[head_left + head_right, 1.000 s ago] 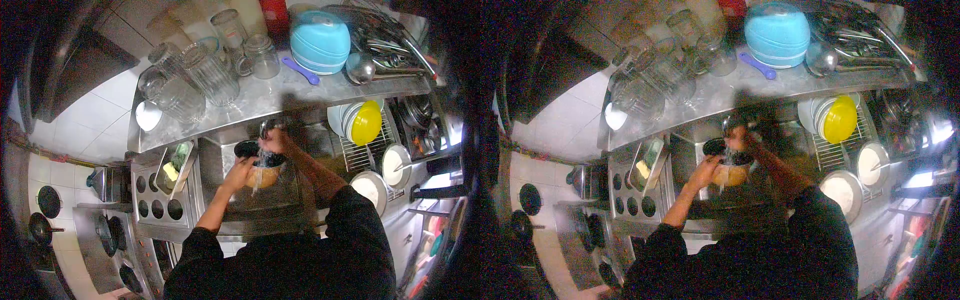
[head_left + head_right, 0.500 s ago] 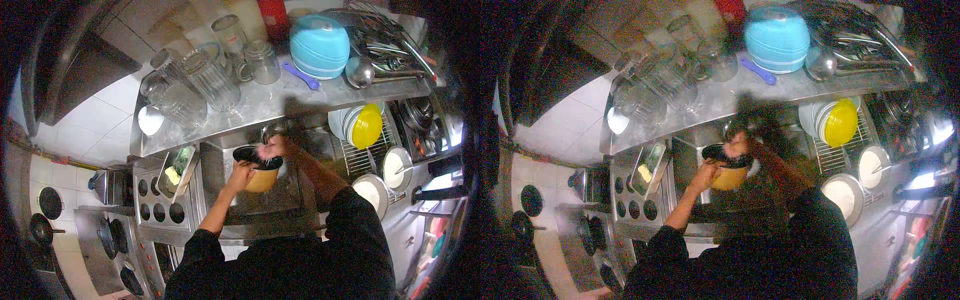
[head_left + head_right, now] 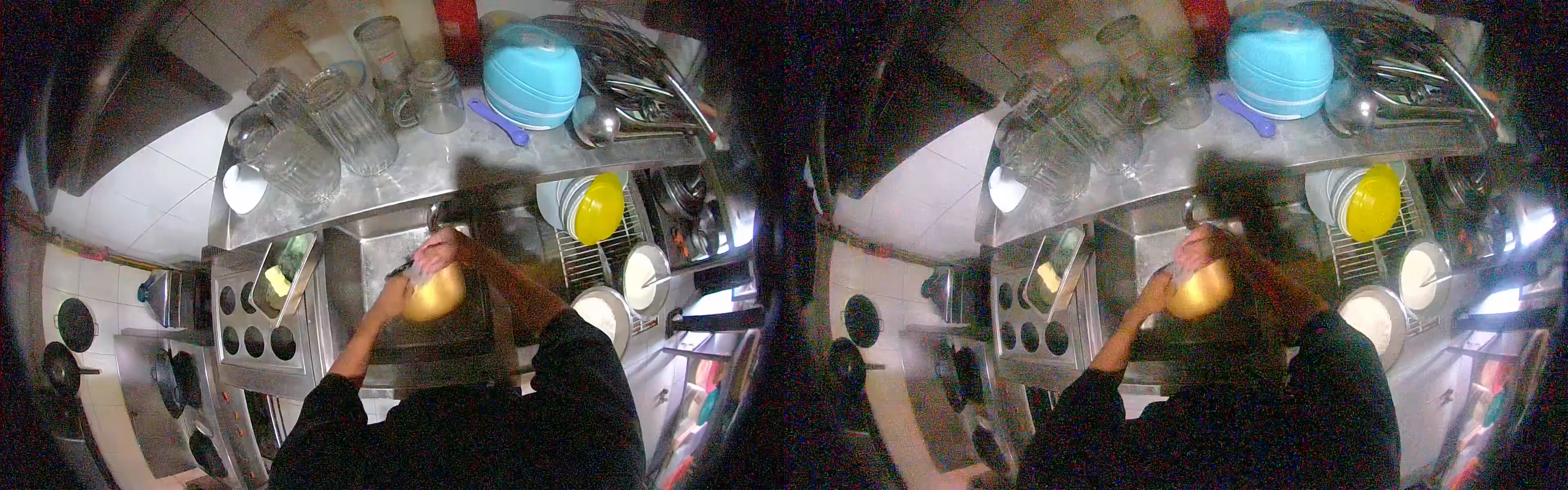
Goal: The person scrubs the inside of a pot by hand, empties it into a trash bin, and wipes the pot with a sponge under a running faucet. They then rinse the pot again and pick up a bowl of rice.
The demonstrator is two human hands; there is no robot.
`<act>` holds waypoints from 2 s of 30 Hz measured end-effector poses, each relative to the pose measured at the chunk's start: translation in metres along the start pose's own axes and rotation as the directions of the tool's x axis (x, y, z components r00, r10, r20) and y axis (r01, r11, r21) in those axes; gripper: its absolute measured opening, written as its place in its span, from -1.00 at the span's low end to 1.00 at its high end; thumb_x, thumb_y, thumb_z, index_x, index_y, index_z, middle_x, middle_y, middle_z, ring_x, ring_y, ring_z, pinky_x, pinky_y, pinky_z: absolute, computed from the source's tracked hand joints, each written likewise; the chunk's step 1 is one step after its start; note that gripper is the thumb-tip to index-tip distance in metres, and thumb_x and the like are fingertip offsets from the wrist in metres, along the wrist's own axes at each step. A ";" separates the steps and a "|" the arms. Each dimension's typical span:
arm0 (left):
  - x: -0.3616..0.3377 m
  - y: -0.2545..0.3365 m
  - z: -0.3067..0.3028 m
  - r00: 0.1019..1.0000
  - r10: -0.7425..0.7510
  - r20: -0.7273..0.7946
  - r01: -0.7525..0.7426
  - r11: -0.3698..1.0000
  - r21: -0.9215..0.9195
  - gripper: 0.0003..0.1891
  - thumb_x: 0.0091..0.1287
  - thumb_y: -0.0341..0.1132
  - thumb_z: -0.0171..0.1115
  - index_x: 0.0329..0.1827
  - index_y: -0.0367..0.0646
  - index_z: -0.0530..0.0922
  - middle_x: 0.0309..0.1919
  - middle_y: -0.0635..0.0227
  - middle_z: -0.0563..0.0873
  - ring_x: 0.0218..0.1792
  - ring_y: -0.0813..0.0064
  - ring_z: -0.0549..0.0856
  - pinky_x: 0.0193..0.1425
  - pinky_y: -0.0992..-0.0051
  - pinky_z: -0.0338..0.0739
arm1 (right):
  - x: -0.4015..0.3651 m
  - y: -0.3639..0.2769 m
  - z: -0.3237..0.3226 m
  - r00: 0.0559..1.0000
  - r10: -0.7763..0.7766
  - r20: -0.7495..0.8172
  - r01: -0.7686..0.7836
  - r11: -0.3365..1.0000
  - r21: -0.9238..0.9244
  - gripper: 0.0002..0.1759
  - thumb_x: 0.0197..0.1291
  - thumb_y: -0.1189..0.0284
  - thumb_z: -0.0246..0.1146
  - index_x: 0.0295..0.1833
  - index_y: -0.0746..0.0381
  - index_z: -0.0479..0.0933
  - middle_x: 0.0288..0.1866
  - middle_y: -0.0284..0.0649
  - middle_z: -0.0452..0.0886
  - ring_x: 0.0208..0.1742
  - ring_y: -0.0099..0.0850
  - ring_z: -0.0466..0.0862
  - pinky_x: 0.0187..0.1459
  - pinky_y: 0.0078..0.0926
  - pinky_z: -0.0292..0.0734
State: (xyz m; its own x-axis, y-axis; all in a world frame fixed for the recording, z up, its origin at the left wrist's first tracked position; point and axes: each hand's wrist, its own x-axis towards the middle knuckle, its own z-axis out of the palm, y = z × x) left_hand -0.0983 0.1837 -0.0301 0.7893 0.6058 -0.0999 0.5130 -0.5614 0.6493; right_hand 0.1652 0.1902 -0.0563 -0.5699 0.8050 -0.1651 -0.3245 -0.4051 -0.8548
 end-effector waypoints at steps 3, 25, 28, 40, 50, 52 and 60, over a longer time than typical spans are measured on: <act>-0.005 0.000 0.015 0.989 -0.024 -0.149 0.000 0.987 -0.164 -0.82 0.39 -0.34 0.15 -0.10 -0.29 0.55 -0.22 -0.11 0.68 -0.15 -0.13 0.69 -0.04 0.08 0.55 | 0.005 -0.007 0.010 0.977 -0.095 -0.191 -0.008 0.878 -0.478 -0.70 0.35 0.31 0.25 0.01 0.30 0.69 -0.17 -0.23 0.77 -0.21 -0.45 0.74 -0.13 -0.42 0.66; -0.031 0.045 -0.028 0.944 0.326 -0.049 -0.327 0.945 0.007 -0.88 0.30 -0.40 0.22 -0.16 -0.22 0.62 -0.12 0.13 0.69 0.15 0.02 0.60 0.34 0.10 0.39 | 0.023 0.061 -0.015 0.662 -0.136 -0.737 0.604 0.679 0.417 -0.53 0.47 0.15 0.03 0.18 0.32 0.49 0.02 -0.08 0.63 0.02 -0.29 0.63 0.16 -0.24 0.48; -0.025 0.047 -0.027 0.948 0.317 -0.026 -0.318 0.946 -0.058 -0.87 0.32 -0.39 0.22 -0.15 -0.24 0.62 -0.12 0.13 0.69 0.20 0.02 0.59 0.35 0.12 0.38 | 0.038 0.061 -0.049 0.701 -0.033 -0.712 0.419 0.828 0.373 -0.60 0.47 0.13 0.05 -0.02 0.27 0.56 -0.18 -0.18 0.64 -0.16 -0.36 0.62 -0.06 -0.32 0.50; 0.023 0.029 -0.003 0.988 -0.030 -0.150 0.020 0.998 -0.067 -0.87 0.33 -0.38 0.20 -0.24 -0.29 0.60 -0.35 -0.05 0.69 -0.24 -0.10 0.69 -0.15 0.15 0.54 | -0.012 -0.024 0.023 0.924 -0.242 -0.295 0.214 0.969 -0.124 -0.63 0.44 0.15 0.09 -0.07 0.26 0.56 -0.19 -0.20 0.65 -0.17 -0.36 0.63 -0.09 -0.37 0.51; 0.000 -0.020 0.022 0.780 -0.626 -0.032 0.046 0.108 -0.993 -0.69 0.57 -0.20 0.08 0.17 -0.22 0.58 0.02 0.31 0.72 -0.02 0.41 0.69 0.12 0.35 0.56 | -0.017 -0.033 0.025 0.841 -0.333 -0.427 0.266 0.941 -0.209 -0.65 0.42 0.16 0.12 -0.11 0.25 0.55 -0.20 -0.22 0.65 -0.18 -0.36 0.63 -0.11 -0.40 0.52; -0.006 -0.025 0.029 0.748 -0.664 0.022 0.003 -0.029 -1.000 -0.62 0.58 -0.16 0.05 0.28 -0.21 0.51 0.15 0.27 0.68 0.10 0.37 0.67 0.25 0.30 0.54 | -0.020 -0.035 0.025 0.837 -0.334 -0.433 0.268 0.941 -0.207 -0.66 0.41 0.16 0.13 -0.12 0.25 0.55 -0.20 -0.22 0.66 -0.18 -0.36 0.63 -0.11 -0.41 0.52; -0.005 -0.015 0.038 0.777 -0.576 0.256 -0.119 -0.533 -0.838 -0.47 0.61 0.02 -0.11 0.47 -0.13 0.34 0.36 0.24 0.54 0.36 0.27 0.52 0.47 0.19 0.39 | -0.027 -0.047 0.041 0.881 -0.302 -0.364 0.276 0.953 -0.124 -0.67 0.39 0.17 0.16 -0.15 0.25 0.55 -0.21 -0.23 0.66 -0.19 -0.36 0.63 -0.13 -0.44 0.53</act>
State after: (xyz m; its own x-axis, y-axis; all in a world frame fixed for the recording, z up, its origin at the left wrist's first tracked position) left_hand -0.0973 0.1677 -0.0678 0.4039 0.6494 -0.6443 -0.6499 0.6994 0.2974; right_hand 0.1646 0.1693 0.0085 -0.1289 0.9895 -0.0661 -0.3732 -0.1101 -0.9212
